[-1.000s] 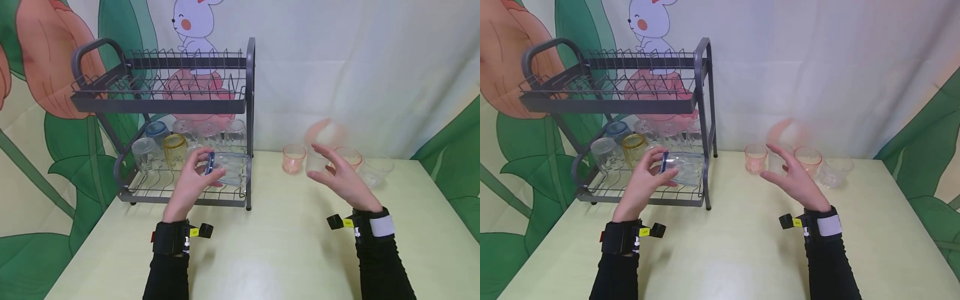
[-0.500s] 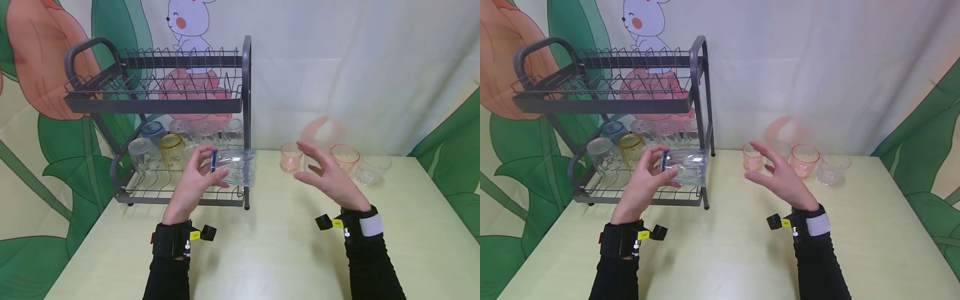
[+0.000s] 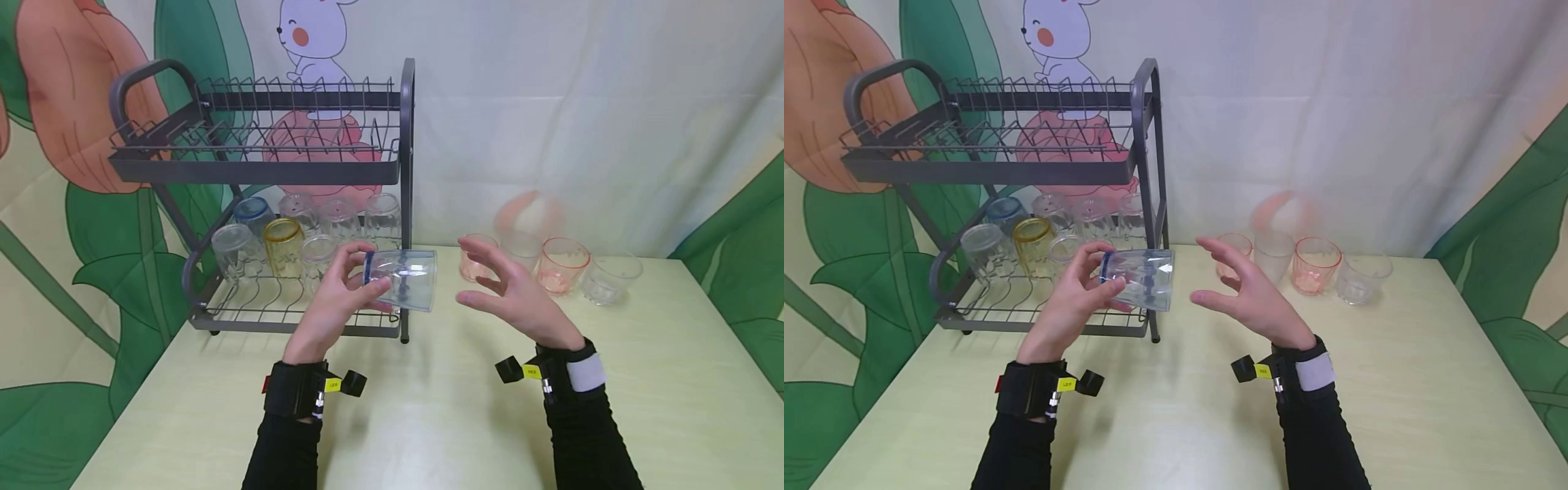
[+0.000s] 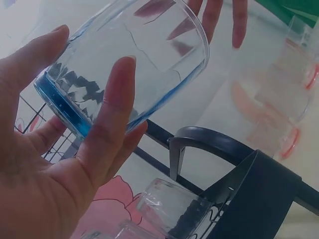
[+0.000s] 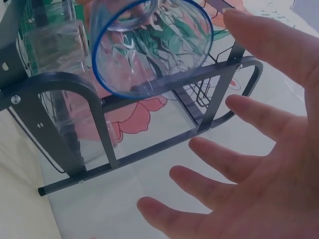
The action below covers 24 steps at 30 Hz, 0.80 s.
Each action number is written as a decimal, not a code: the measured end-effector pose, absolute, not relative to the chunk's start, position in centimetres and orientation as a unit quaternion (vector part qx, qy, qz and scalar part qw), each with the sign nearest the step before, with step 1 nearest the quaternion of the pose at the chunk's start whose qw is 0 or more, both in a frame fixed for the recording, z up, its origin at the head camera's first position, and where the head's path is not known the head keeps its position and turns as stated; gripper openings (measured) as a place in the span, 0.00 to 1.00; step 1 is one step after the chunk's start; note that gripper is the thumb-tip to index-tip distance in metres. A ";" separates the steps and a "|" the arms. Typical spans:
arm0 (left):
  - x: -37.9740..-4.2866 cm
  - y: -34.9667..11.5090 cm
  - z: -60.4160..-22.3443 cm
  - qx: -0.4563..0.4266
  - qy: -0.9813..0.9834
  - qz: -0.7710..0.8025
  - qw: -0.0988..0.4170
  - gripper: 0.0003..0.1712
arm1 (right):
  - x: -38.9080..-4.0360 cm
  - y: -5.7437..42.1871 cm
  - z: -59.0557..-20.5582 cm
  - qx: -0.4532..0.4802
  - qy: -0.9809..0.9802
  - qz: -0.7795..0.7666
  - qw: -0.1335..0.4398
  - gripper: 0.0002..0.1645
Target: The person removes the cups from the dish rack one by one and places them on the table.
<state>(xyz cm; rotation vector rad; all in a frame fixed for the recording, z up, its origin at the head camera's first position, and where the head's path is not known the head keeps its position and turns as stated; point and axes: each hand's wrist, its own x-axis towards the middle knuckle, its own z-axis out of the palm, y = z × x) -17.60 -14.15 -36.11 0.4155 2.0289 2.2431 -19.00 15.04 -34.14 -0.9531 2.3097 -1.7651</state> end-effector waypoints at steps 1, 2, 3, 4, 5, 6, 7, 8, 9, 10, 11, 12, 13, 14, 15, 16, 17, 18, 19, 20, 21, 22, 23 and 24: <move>-17.6 -14.0 -36.1 0.138 0.662 0.735 0.046 0.37 | -19.0 14.9 -34.1 -0.312 0.756 -0.574 0.042 0.43; -17.6 -13.9 -36.1 0.139 0.662 0.735 0.047 0.37 | -18.9 14.7 -34.0 -0.311 0.757 -0.573 0.044 0.43; -17.6 -13.8 -36.1 0.141 0.660 0.736 0.049 0.37 | -18.9 14.6 -34.0 -0.311 0.758 -0.572 0.046 0.44; -17.5 -13.6 -36.1 0.143 0.659 0.737 0.051 0.37 | -18.9 14.4 -34.0 -0.310 0.757 -0.572 0.049 0.44; -17.5 -13.5 -36.1 0.144 0.658 0.737 0.052 0.37 | -18.9 14.4 -33.9 -0.310 0.756 -0.574 0.052 0.44; -17.5 -13.3 -36.1 0.147 0.655 0.739 0.054 0.37 | -18.8 14.3 -33.9 -0.311 0.754 -0.577 0.054 0.44; -17.5 -13.1 -36.1 0.146 0.654 0.740 0.055 0.37 | -18.8 14.2 -33.9 -0.311 0.752 -0.579 0.056 0.44; -17.6 -13.0 -36.1 0.146 0.653 0.741 0.057 0.37 | -18.8 14.2 -33.8 -0.311 0.749 -0.582 0.057 0.44; -17.6 -12.8 -36.1 0.147 0.650 0.743 0.058 0.37 | -18.7 14.1 -33.8 -0.312 0.746 -0.585 0.059 0.44; -17.6 -12.7 -36.1 0.146 0.649 0.744 0.059 0.37 | -18.7 14.1 -33.8 -0.311 0.743 -0.589 0.061 0.44; -17.6 -12.5 -36.1 0.146 0.648 0.745 0.060 0.37 | -18.6 14.0 -33.7 -0.311 0.740 -0.593 0.063 0.44; -17.6 -12.4 -36.1 0.147 0.645 0.747 0.062 0.37 | -18.6 13.9 -33.7 -0.310 0.738 -0.596 0.066 0.44; -17.6 -12.2 -36.2 0.148 0.643 0.749 0.063 0.37 | -18.5 13.9 -33.7 -0.309 0.736 -0.599 0.068 0.44; -17.6 -12.1 -36.2 0.150 0.642 0.749 0.063 0.37 | -18.5 13.8 -33.7 -0.307 0.732 -0.604 0.074 0.45; -17.6 -12.0 -36.2 0.153 0.640 0.751 0.064 0.37 | -18.4 13.7 -33.7 -0.304 0.728 -0.609 0.080 0.45; -17.6 -11.9 -36.2 0.155 0.638 0.751 0.064 0.37 | -18.4 13.6 -33.7 -0.302 0.724 -0.614 0.086 0.45; -17.6 -11.7 -36.2 0.159 0.636 0.753 0.064 0.37 | -18.4 13.5 -33.7 -0.301 0.720 -0.618 0.092 0.46; -17.7 -11.6 -36.3 0.163 0.633 0.754 0.063 0.37 | -18.5 13.5 -33.7 -0.300 0.716 -0.623 0.098 0.46; -17.7 -11.5 -36.3 0.166 0.630 0.756 0.063 0.38 | -18.5 13.4 -33.8 -0.300 0.710 -0.629 0.103 0.46; -17.7 -11.4 -36.4 0.169 0.627 0.758 0.064 0.38 | -18.5 13.4 -33.8 -0.300 0.706 -0.633 0.107 0.47; -17.7 -11.3 -36.4 0.172 0.623 0.760 0.064 0.39 | -18.5 13.3 -33.8 -0.301 0.703 -0.635 0.108 0.47; -17.7 -11.2 -36.5 0.175 0.620 0.762 0.064 0.39 | -18.6 13.3 -33.9 -0.303 0.701 -0.637 0.107 0.47; -17.7 -11.1 -36.6 0.176 0.617 0.765 0.064 0.39 | -18.6 13.3 -33.9 -0.305 0.699 -0.638 0.107 0.47; -17.7 -11.0 -36.6 0.177 0.614 0.766 0.064 0.39 | -18.6 13.3 -33.9 -0.306 0.696 -0.640 0.108 0.48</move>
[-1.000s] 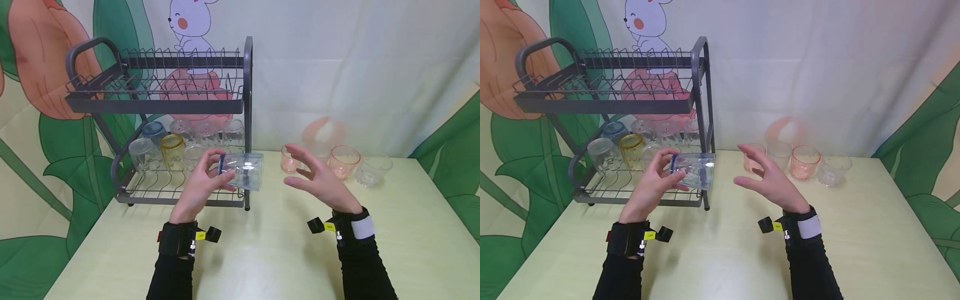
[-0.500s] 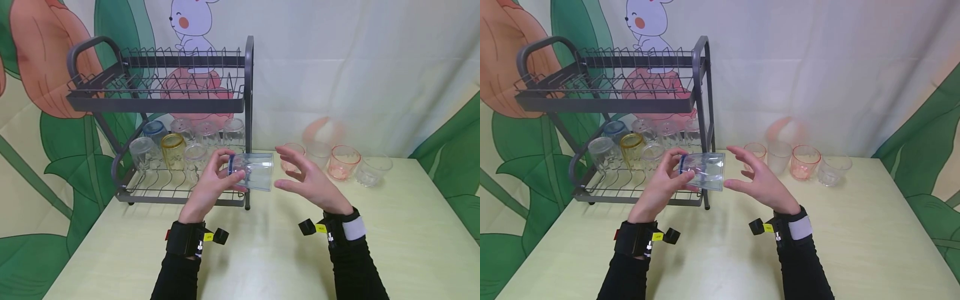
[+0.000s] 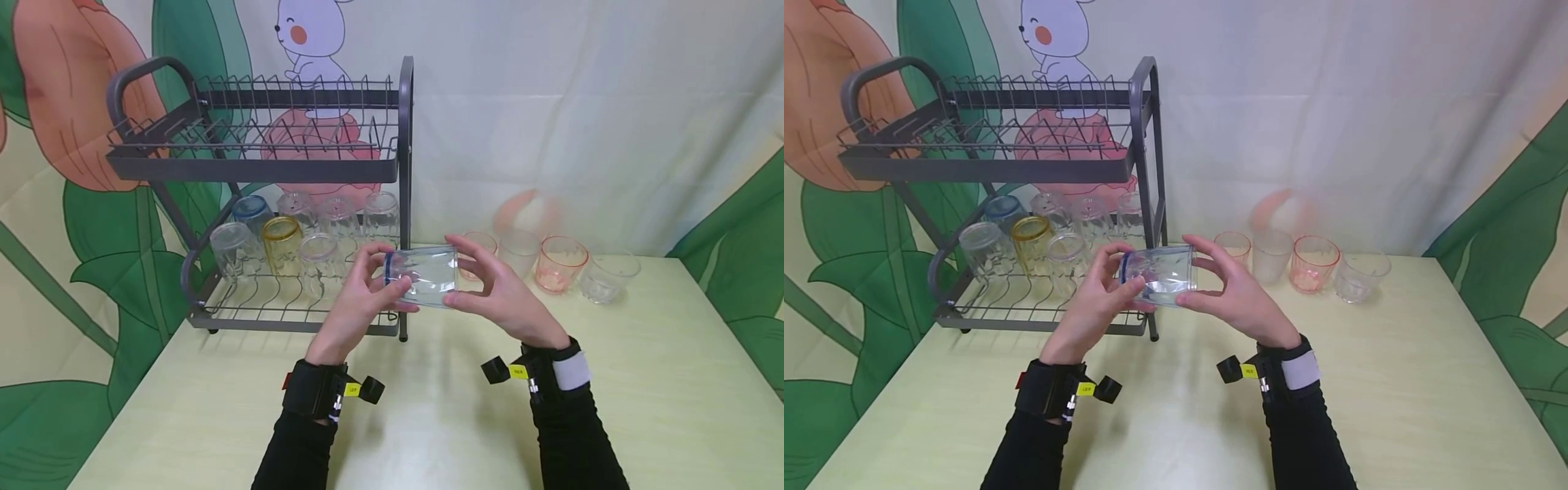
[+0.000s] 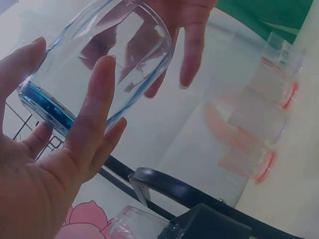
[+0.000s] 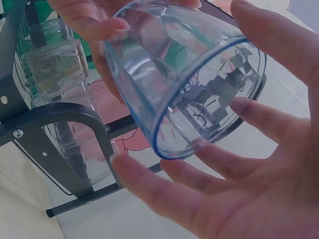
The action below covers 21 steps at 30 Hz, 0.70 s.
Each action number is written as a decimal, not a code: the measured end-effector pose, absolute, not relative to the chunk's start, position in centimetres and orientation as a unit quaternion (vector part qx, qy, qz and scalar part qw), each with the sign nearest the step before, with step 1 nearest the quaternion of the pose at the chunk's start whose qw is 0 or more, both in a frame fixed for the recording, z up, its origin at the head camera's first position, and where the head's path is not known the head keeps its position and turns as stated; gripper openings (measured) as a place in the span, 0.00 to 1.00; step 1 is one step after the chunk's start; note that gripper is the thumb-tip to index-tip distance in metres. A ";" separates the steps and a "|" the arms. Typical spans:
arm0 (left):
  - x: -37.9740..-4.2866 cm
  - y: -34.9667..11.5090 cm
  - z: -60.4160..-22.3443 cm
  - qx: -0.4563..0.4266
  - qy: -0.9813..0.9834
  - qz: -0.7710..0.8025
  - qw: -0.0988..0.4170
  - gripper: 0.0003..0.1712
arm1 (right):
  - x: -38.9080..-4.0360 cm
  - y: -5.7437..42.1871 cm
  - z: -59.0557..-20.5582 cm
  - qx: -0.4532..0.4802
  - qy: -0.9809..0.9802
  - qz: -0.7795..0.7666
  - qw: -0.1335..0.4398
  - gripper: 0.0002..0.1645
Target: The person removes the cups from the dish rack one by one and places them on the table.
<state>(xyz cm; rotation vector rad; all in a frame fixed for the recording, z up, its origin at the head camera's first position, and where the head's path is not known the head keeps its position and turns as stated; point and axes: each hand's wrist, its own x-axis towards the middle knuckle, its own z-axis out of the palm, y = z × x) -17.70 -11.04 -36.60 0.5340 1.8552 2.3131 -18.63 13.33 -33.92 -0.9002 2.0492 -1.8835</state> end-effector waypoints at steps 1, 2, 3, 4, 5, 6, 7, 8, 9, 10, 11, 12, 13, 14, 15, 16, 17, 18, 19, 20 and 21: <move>-17.7 -10.9 -36.6 0.177 0.612 0.768 0.065 0.38 | -18.6 13.3 -33.9 -0.307 0.695 -0.642 0.108 0.48; -17.7 -10.8 -36.7 0.179 0.610 0.769 0.065 0.38 | -18.6 13.3 -33.9 -0.307 0.693 -0.643 0.109 0.48; -17.7 -10.7 -36.7 0.181 0.608 0.770 0.066 0.37 | -18.6 13.3 -33.9 -0.307 0.692 -0.645 0.109 0.49; -17.7 -10.5 -36.8 0.183 0.605 0.772 0.066 0.36 | -18.6 13.3 -33.9 -0.307 0.690 -0.647 0.110 0.49; -17.7 -10.4 -36.8 0.184 0.603 0.773 0.067 0.36 | -18.6 13.3 -33.8 -0.307 0.688 -0.649 0.111 0.49; -17.7 -10.3 -36.9 0.185 0.602 0.774 0.067 0.36 | -18.6 13.4 -33.8 -0.306 0.687 -0.650 0.110 0.49; -17.7 -10.2 -36.9 0.186 0.600 0.775 0.067 0.35 | -18.5 13.4 -33.8 -0.306 0.685 -0.652 0.110 0.49; -17.7 -10.2 -36.9 0.187 0.598 0.776 0.067 0.35 | -18.6 13.3 -33.8 -0.306 0.683 -0.654 0.110 0.49; -17.7 -10.1 -36.9 0.188 0.597 0.777 0.067 0.36 | -18.6 13.4 -33.9 -0.306 0.682 -0.656 0.109 0.49; -17.7 -10.1 -36.9 0.188 0.595 0.778 0.067 0.36 | -18.6 13.4 -33.9 -0.305 0.680 -0.658 0.109 0.49; -17.6 -10.1 -36.9 0.187 0.596 0.778 0.067 0.37 | -18.6 13.4 -33.9 -0.304 0.680 -0.659 0.109 0.49; -17.6 -10.1 -36.9 0.187 0.596 0.778 0.068 0.37 | -18.6 13.4 -33.9 -0.303 0.679 -0.660 0.108 0.49; -17.6 -10.0 -36.9 0.187 0.597 0.777 0.068 0.38 | -18.7 13.4 -34.0 -0.302 0.678 -0.661 0.109 0.49; -17.6 -10.0 -36.9 0.188 0.598 0.776 0.068 0.38 | -18.7 13.4 -33.9 -0.301 0.680 -0.660 0.108 0.49; -17.7 -10.1 -36.9 0.188 0.599 0.776 0.070 0.39 | -18.7 13.4 -33.9 -0.300 0.682 -0.659 0.106 0.49; -17.7 -10.1 -36.9 0.189 0.599 0.775 0.071 0.39 | -18.7 13.4 -33.9 -0.299 0.684 -0.657 0.105 0.49; -17.7 -10.1 -36.9 0.189 0.600 0.774 0.072 0.40 | -18.7 13.5 -33.9 -0.299 0.685 -0.656 0.103 0.49; -17.7 -10.1 -36.9 0.189 0.601 0.773 0.072 0.41 | -18.7 13.5 -33.9 -0.298 0.688 -0.654 0.102 0.49; -17.7 -10.1 -36.9 0.190 0.602 0.772 0.073 0.41 | -18.7 13.5 -33.9 -0.299 0.690 -0.651 0.099 0.48; -17.8 -10.1 -36.9 0.190 0.603 0.771 0.074 0.42 | -18.7 13.5 -33.8 -0.299 0.693 -0.649 0.097 0.48; -17.8 -10.1 -37.0 0.190 0.603 0.771 0.075 0.42 | -18.7 13.6 -33.8 -0.299 0.695 -0.647 0.095 0.48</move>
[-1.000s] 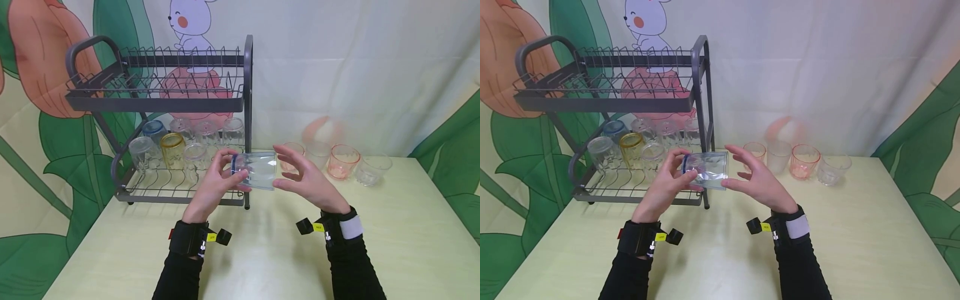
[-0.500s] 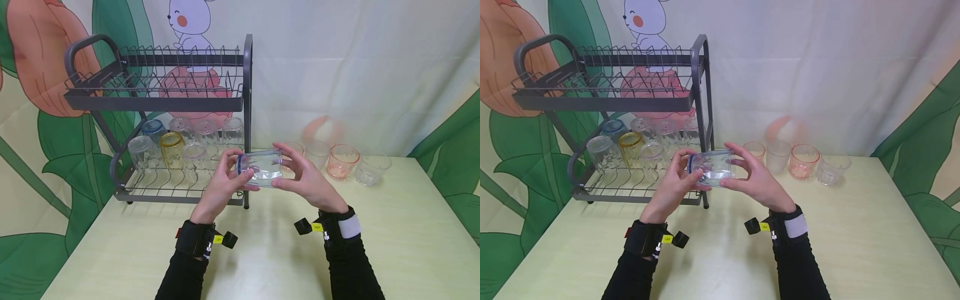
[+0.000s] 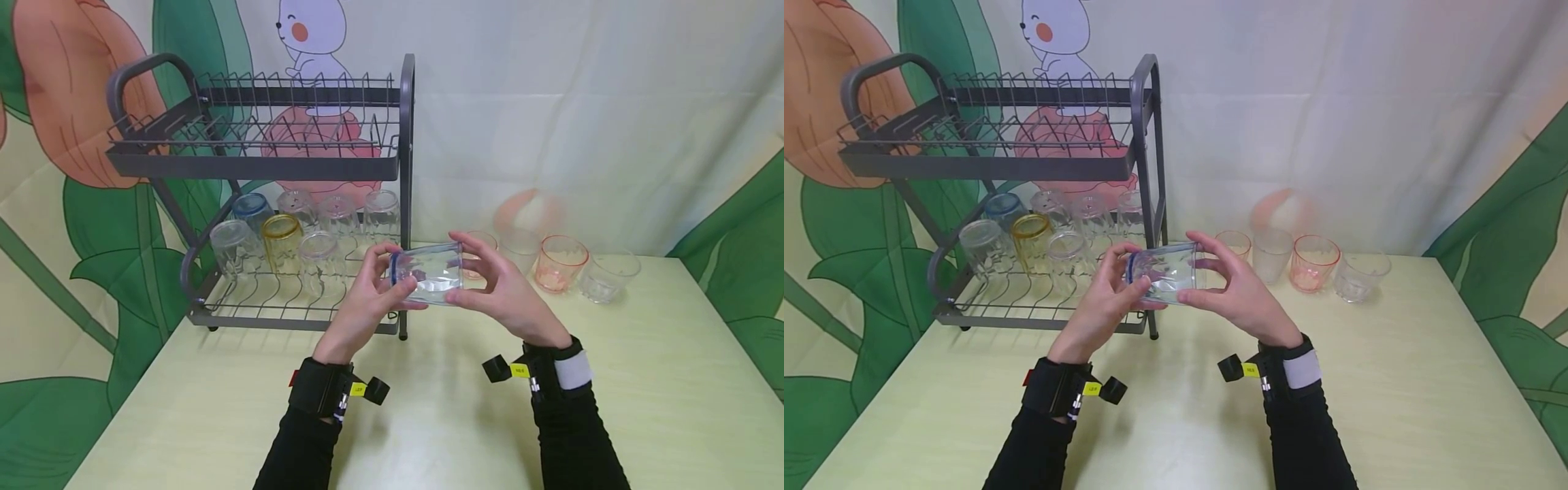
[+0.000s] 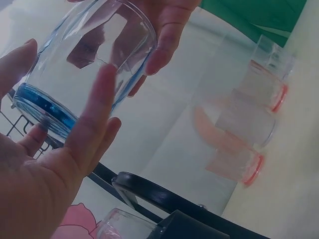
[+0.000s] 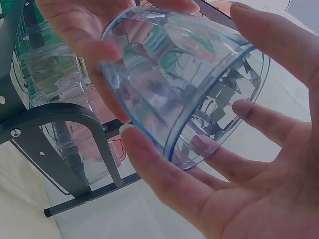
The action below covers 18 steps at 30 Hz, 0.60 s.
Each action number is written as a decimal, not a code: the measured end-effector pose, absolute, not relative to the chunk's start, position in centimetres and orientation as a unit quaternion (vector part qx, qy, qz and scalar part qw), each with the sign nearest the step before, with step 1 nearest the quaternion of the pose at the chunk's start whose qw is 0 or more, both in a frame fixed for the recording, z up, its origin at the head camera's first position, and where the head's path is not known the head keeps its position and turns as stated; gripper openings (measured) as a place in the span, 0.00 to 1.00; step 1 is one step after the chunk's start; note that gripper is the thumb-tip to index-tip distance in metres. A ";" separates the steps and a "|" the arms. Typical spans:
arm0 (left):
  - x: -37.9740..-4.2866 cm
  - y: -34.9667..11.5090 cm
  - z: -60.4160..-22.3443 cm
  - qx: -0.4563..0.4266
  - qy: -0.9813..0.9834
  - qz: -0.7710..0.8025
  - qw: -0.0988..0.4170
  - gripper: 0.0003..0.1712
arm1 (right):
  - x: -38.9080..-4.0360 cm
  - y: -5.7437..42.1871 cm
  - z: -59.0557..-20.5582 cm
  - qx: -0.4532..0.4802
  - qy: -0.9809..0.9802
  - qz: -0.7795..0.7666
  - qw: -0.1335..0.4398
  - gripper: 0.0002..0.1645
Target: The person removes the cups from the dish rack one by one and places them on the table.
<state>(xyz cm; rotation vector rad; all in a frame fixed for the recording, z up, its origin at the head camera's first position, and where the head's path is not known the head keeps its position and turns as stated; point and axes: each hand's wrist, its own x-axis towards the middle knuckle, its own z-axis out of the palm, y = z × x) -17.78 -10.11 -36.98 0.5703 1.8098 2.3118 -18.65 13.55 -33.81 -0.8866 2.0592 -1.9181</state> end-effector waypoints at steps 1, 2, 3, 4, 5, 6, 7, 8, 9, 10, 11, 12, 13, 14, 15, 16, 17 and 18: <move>-17.8 -10.1 -37.0 0.190 0.605 0.770 0.076 0.42 | -18.6 13.6 -33.8 -0.299 0.697 -0.645 0.094 0.48; -17.9 -10.1 -37.0 0.190 0.606 0.768 0.076 0.42 | -18.6 13.6 -33.7 -0.299 0.699 -0.643 0.093 0.48; -17.9 -10.1 -37.0 0.190 0.608 0.767 0.076 0.41 | -18.6 13.7 -33.7 -0.299 0.702 -0.640 0.090 0.48; -17.9 -10.1 -37.1 0.190 0.610 0.766 0.076 0.40 | -18.6 13.7 -33.7 -0.298 0.704 -0.638 0.089 0.48; -17.9 -10.1 -37.1 0.190 0.612 0.764 0.074 0.40 | -18.6 13.8 -33.7 -0.297 0.706 -0.637 0.089 0.47; -18.0 -10.1 -37.1 0.189 0.615 0.762 0.073 0.38 | -18.6 13.8 -33.6 -0.296 0.708 -0.636 0.087 0.47; -18.0 -10.1 -37.1 0.188 0.620 0.759 0.071 0.37 | -18.6 13.8 -33.6 -0.294 0.710 -0.634 0.086 0.47; -18.0 -10.2 -37.2 0.188 0.624 0.755 0.069 0.36 | -18.6 13.9 -33.6 -0.293 0.713 -0.632 0.084 0.47; -18.0 -10.2 -37.2 0.188 0.629 0.752 0.067 0.35 | -18.6 13.9 -33.6 -0.292 0.715 -0.630 0.082 0.47; -18.1 -10.2 -37.3 0.187 0.633 0.748 0.066 0.35 | -18.5 13.9 -33.6 -0.291 0.717 -0.628 0.080 0.46; -18.1 -10.2 -37.3 0.187 0.638 0.744 0.064 0.34 | -18.5 14.0 -33.6 -0.291 0.719 -0.627 0.077 0.46; -18.1 -10.2 -37.4 0.186 0.643 0.740 0.064 0.34 | -18.5 14.0 -33.6 -0.291 0.720 -0.626 0.075 0.46; -18.1 -10.2 -37.4 0.187 0.647 0.736 0.063 0.34 | -18.5 14.0 -33.6 -0.291 0.722 -0.623 0.073 0.46; -18.1 -10.3 -37.5 0.186 0.652 0.732 0.064 0.34 | -18.5 14.1 -33.6 -0.290 0.724 -0.622 0.071 0.46; -18.1 -10.3 -37.5 0.184 0.658 0.728 0.064 0.34 | -18.5 14.1 -33.6 -0.289 0.725 -0.621 0.071 0.45; -18.0 -10.3 -37.5 0.181 0.666 0.721 0.063 0.35 | -18.5 14.2 -33.6 -0.287 0.727 -0.620 0.071 0.45; -18.0 -10.3 -37.6 0.178 0.676 0.712 0.062 0.35 | -18.5 14.2 -33.6 -0.283 0.728 -0.620 0.071 0.45; -18.1 -10.3 -37.6 0.177 0.683 0.706 0.060 0.35 | -18.5 14.4 -33.6 -0.280 0.729 -0.620 0.073 0.45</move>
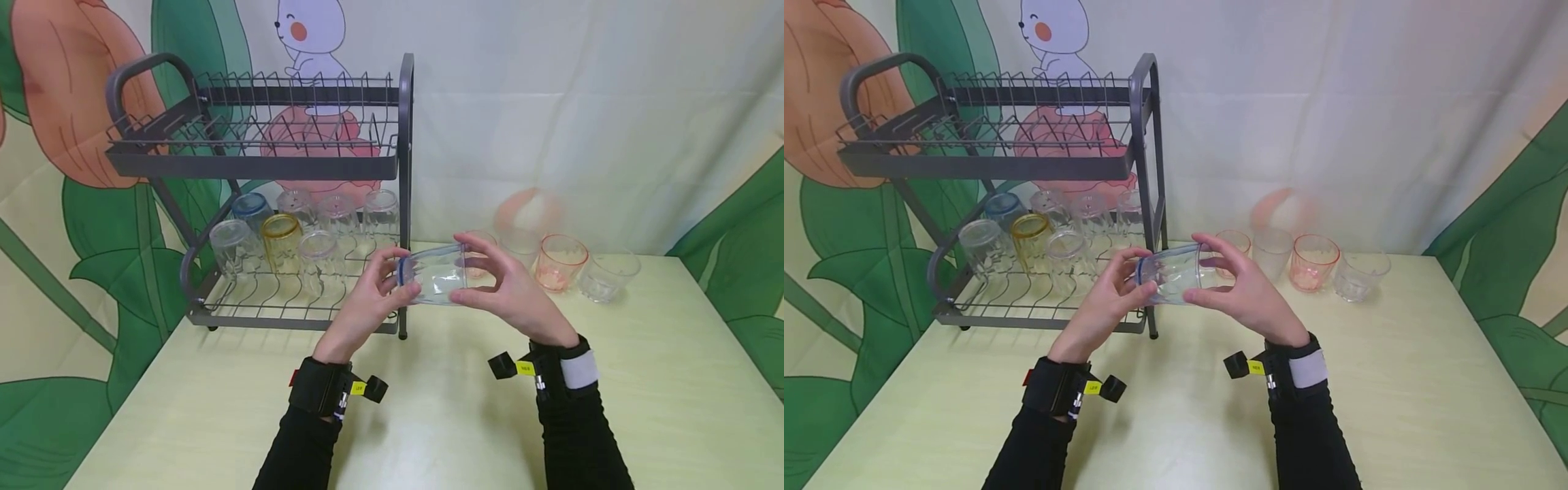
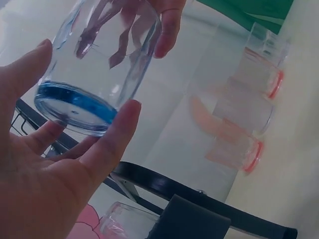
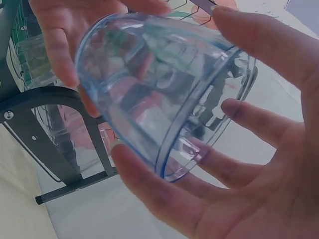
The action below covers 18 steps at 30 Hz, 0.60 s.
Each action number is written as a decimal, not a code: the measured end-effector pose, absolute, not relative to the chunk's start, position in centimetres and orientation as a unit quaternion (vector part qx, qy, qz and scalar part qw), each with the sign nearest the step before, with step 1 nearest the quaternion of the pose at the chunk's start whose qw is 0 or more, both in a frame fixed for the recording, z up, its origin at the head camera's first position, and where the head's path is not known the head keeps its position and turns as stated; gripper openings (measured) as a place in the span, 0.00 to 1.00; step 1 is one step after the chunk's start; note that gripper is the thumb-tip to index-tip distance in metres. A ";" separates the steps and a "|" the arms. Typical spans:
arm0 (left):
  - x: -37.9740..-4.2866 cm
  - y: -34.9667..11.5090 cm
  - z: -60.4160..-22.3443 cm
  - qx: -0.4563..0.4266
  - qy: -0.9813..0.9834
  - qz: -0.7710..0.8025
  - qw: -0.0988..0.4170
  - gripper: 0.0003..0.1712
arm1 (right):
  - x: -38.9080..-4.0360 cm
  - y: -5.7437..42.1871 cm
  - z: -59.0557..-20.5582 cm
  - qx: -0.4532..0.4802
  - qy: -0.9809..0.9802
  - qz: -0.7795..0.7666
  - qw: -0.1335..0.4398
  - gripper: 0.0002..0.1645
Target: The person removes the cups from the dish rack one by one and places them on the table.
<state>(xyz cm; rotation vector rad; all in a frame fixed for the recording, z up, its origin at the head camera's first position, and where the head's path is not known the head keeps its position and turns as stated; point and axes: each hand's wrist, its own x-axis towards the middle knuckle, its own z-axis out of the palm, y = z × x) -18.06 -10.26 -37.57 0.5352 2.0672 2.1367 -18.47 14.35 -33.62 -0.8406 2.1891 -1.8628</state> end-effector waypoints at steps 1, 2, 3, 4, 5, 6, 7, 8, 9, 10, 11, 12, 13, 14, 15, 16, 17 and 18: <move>-18.1 -10.3 -37.6 0.177 0.689 0.700 0.058 0.35 | -18.5 14.5 -33.6 -0.276 0.730 -0.620 0.076 0.45; -18.1 -10.3 -37.6 0.175 0.696 0.694 0.057 0.35 | -18.5 14.6 -33.7 -0.273 0.731 -0.621 0.077 0.45; -18.0 -10.3 -37.6 0.172 0.703 0.688 0.056 0.35 | -18.5 14.7 -33.7 -0.269 0.732 -0.621 0.080 0.45; -18.0 -10.3 -37.6 0.171 0.709 0.682 0.054 0.35 | -18.5 14.8 -33.7 -0.267 0.733 -0.620 0.080 0.44; -18.0 -10.3 -37.6 0.171 0.712 0.679 0.054 0.35 | -18.5 15.0 -33.7 -0.265 0.734 -0.619 0.081 0.44; -18.1 -10.3 -37.6 0.170 0.715 0.676 0.054 0.35 | -18.5 15.1 -33.7 -0.264 0.735 -0.619 0.082 0.44; -18.0 -10.4 -37.5 0.168 0.721 0.670 0.054 0.35 | -18.5 15.3 -33.7 -0.264 0.737 -0.617 0.081 0.44; -18.0 -10.4 -37.5 0.165 0.726 0.666 0.053 0.35 | -18.5 15.4 -33.6 -0.263 0.738 -0.616 0.081 0.44; -18.1 -10.5 -37.5 0.163 0.728 0.663 0.053 0.35 | -18.5 15.5 -33.6 -0.261 0.740 -0.615 0.082 0.44; -18.1 -10.5 -37.4 0.163 0.731 0.660 0.052 0.35 | -18.6 15.6 -33.6 -0.259 0.742 -0.613 0.081 0.44; -18.1 -10.6 -37.4 0.162 0.734 0.658 0.051 0.35 | -18.6 15.8 -33.6 -0.257 0.744 -0.612 0.081 0.44; -18.1 -10.8 -37.3 0.160 0.737 0.655 0.050 0.34 | -18.6 15.9 -33.6 -0.253 0.744 -0.613 0.082 0.44; -18.1 -10.9 -37.2 0.160 0.739 0.653 0.050 0.34 | -18.7 16.0 -33.6 -0.250 0.744 -0.614 0.082 0.44; -18.1 -11.1 -37.2 0.162 0.740 0.651 0.050 0.34 | -18.7 16.1 -33.6 -0.246 0.747 -0.613 0.082 0.45; -18.1 -11.2 -37.1 0.162 0.742 0.649 0.050 0.33 | -18.8 16.2 -33.7 -0.243 0.751 -0.609 0.080 0.45; -18.1 -11.4 -37.1 0.162 0.746 0.644 0.050 0.33 | -18.8 16.3 -33.7 -0.240 0.755 -0.606 0.077 0.45; -18.2 -11.5 -37.0 0.161 0.749 0.641 0.049 0.33 | -18.9 16.4 -33.7 -0.237 0.754 -0.607 0.077 0.45; -18.2 -11.7 -36.9 0.161 0.752 0.638 0.047 0.33 | -18.9 16.5 -33.7 -0.235 0.757 -0.606 0.075 0.45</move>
